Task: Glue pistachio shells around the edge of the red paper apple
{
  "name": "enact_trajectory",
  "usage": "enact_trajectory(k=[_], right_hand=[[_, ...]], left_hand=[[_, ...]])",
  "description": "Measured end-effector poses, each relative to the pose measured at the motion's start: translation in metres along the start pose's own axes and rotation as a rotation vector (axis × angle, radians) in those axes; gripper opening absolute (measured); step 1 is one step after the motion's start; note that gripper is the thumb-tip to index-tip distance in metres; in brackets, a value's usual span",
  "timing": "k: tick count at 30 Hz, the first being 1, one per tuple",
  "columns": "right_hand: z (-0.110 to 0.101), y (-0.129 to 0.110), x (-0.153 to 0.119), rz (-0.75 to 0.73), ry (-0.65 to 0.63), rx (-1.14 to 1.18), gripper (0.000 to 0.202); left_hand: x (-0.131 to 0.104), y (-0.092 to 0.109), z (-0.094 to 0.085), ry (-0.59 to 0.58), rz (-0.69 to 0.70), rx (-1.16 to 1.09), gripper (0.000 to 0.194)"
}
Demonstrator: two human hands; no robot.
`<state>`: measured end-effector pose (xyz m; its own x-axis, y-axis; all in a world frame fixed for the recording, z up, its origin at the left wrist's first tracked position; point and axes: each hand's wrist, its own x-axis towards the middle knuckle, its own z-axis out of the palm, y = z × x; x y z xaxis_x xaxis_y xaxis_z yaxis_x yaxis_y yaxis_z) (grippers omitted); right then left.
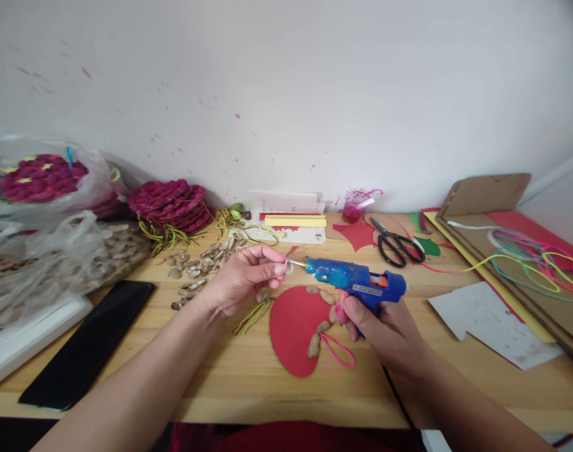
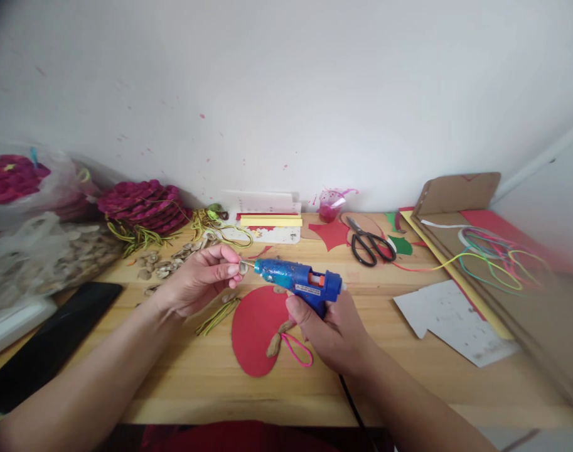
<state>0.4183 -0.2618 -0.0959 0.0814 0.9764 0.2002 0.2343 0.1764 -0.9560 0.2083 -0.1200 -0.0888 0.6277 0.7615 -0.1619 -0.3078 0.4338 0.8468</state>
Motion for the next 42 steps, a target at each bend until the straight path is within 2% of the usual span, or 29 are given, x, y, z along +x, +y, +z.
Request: enact_trajectory(k=[32, 37, 42], right_hand=[[0.0003, -0.0014, 0.0022, 0.048, 0.037, -0.056, 0.036], [0.0004, -0.0019, 0.0012, 0.051, -0.004, -0.002, 0.036], [0.0010, -0.0052, 0.0020, -0.009, -0.026, -0.009, 0.034]], left_hand=[[0.0007, 0.0007, -0.0004, 0.002, 0.003, -0.026, 0.026], [0.0021, 0.0010, -0.0012, 0.011, 0.019, -0.072, 0.028], [0.0024, 0.0010, -0.0027, 0.012, 0.016, -0.104, 0.030]])
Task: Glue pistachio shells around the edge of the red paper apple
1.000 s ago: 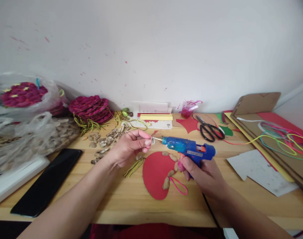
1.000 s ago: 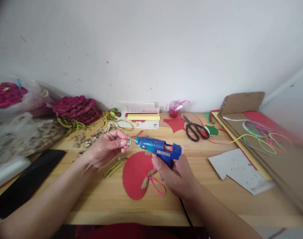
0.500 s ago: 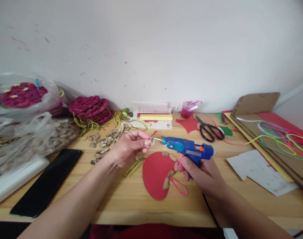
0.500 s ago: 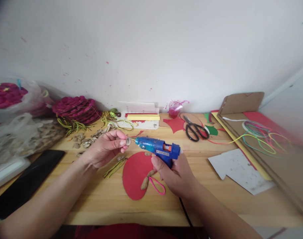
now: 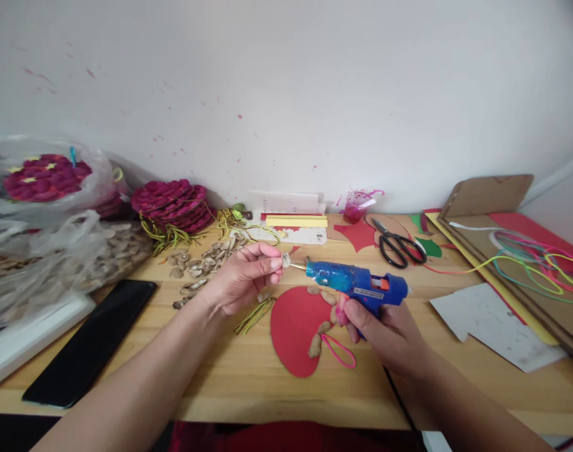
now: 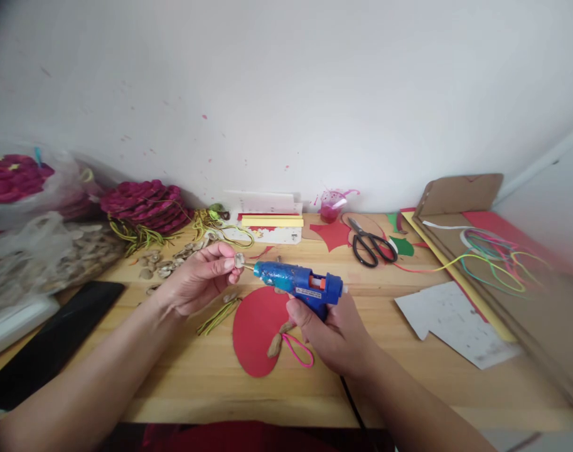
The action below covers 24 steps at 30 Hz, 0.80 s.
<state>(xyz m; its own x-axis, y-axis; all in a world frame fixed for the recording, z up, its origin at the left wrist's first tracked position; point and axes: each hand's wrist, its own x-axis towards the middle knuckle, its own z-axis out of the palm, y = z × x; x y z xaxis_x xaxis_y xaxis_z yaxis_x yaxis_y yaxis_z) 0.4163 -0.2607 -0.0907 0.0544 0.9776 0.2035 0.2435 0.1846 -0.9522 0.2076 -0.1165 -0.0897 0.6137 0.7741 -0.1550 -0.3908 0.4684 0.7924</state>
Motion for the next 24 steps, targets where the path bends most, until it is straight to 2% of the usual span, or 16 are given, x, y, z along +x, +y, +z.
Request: enact_trajectory(k=[7, 16, 24], right_hand=[[0.0000, -0.0041, 0.0009, -0.061, -0.052, -0.010, 0.027], [-0.0014, -0.0001, -0.0002, -0.070, -0.040, -0.084, 0.020], [-0.0022, 0.0013, -0.0011, -0.059, -0.034, -0.100, 0.021]], left_hand=[[0.0009, -0.0010, -0.0026, -0.002, 0.008, 0.000, 0.027], [0.0009, -0.0003, -0.0012, -0.012, 0.017, 0.005, 0.027], [0.0008, 0.0015, -0.0002, 0.003, 0.025, 0.026, 0.029]])
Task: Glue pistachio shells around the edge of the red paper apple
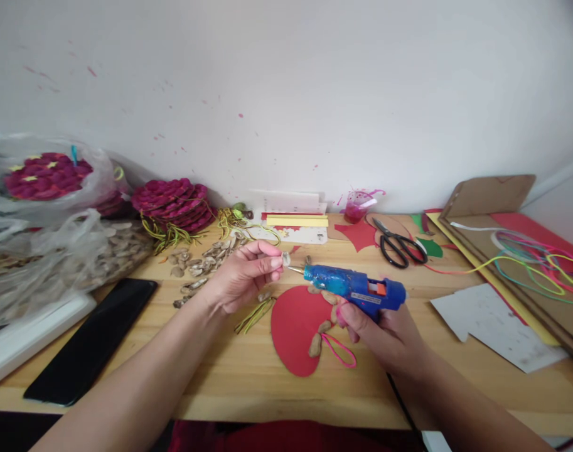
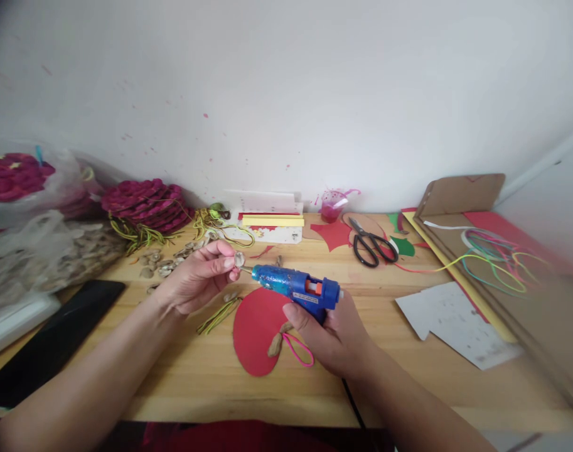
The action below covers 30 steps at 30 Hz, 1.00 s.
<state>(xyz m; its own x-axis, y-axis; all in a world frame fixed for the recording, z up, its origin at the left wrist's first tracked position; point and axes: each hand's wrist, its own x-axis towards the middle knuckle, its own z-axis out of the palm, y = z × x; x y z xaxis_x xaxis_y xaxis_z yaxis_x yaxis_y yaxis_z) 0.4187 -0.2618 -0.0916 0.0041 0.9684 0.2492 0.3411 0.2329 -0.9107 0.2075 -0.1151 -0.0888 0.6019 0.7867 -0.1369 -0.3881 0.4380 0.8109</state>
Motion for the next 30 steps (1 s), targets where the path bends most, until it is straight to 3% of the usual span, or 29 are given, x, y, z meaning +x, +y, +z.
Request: enact_trajectory(k=[25, 30], right_hand=[[0.0008, -0.0034, 0.0021, -0.024, 0.026, -0.061, 0.023], [0.0021, -0.0048, 0.0055, 0.097, 0.090, -0.103, 0.030]], left_hand=[[-0.0008, 0.0001, 0.0009, -0.004, 0.004, -0.023, 0.031], [-0.0005, 0.0013, 0.0011, -0.005, 0.022, 0.001, 0.029]])
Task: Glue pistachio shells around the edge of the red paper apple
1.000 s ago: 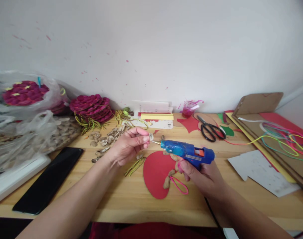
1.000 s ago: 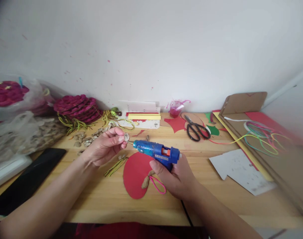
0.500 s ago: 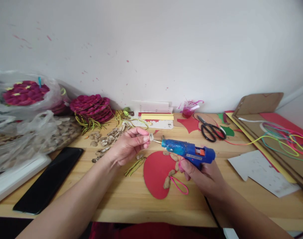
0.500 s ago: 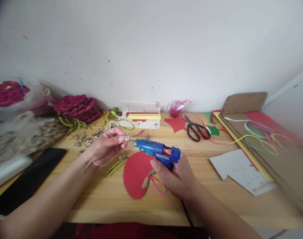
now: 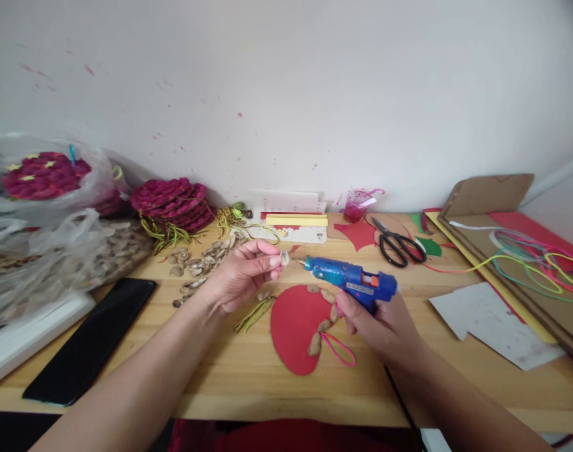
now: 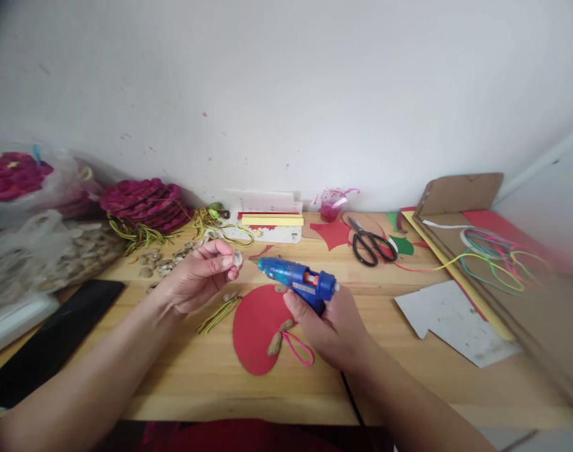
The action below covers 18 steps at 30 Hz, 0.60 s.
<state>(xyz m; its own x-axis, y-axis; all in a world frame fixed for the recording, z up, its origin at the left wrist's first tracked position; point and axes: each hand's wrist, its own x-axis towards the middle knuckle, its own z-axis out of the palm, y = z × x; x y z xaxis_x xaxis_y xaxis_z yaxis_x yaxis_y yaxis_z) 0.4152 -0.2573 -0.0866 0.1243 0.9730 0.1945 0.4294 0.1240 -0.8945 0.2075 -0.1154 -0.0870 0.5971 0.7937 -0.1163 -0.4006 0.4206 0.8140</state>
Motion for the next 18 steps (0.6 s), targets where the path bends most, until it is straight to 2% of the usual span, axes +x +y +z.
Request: enact_trajectory(k=[4, 9, 12, 14, 18], right_hand=[[0.002, 0.000, 0.006, 0.189, 0.082, 0.084, 0.039], [0.006, 0.003, 0.010, 0.308, 0.106, 0.248, 0.040], [0.007, 0.006, 0.010, 0.339, 0.087, 0.275, 0.037], [0.008, 0.009, 0.010, 0.331, 0.097, 0.282, 0.035], [0.011, 0.016, 0.011, 0.315, 0.141, 0.283, 0.033]], left_hand=[[0.000, -0.001, -0.001, 0.008, 0.048, 0.134, 0.026], [-0.003, -0.007, -0.001, -0.033, 0.221, 0.651, 0.012], [-0.006, -0.013, 0.001, -0.066, 0.304, 1.003, 0.005], [-0.009, -0.015, 0.003, -0.120, 0.363, 1.187, 0.008], [-0.011, -0.019, 0.010, -0.231, 0.439, 1.402, 0.013]])
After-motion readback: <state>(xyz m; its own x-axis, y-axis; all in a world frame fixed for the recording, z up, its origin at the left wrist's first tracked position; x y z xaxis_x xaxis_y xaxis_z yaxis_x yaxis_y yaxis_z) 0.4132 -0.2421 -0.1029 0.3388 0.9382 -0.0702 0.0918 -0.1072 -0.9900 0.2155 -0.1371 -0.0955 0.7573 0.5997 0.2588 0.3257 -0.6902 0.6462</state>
